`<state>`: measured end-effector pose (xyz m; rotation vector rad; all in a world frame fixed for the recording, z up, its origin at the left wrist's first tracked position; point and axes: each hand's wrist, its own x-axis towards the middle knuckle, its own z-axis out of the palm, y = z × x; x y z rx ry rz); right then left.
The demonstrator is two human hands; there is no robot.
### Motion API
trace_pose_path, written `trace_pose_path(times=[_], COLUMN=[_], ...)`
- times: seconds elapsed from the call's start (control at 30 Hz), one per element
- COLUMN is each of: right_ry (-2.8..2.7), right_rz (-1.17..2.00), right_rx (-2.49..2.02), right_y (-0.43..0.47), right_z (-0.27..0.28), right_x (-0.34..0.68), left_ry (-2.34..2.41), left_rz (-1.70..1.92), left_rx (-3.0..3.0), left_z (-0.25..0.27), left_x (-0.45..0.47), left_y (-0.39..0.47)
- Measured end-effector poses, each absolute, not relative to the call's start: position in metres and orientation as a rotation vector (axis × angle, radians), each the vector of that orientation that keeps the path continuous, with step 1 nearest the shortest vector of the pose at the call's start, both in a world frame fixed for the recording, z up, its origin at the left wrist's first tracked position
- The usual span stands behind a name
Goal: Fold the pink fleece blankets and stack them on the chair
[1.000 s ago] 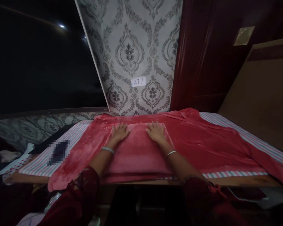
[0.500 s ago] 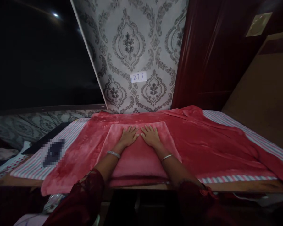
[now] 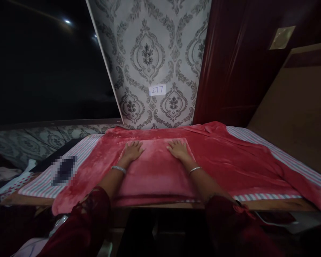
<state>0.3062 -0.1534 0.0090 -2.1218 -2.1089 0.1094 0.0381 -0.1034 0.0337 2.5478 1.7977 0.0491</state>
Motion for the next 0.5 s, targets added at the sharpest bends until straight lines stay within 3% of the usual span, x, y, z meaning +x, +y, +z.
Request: trace_pose_path(times=[0.27, 0.5], right_ry=[-2.020, -2.015], right_rz=[-0.062, 0.136], right_rx=[-2.124, -2.066], right_y=[-0.163, -0.156], right_z=[-0.020, -0.018], right_x=[0.320, 0.325], left_ry=[1.803, 1.733], left_rz=[0.208, 0.178], left_rx=[2.414, 2.353], left_z=[0.011, 0.013], left_x=[0.012, 0.012], left_y=[-0.091, -0.080])
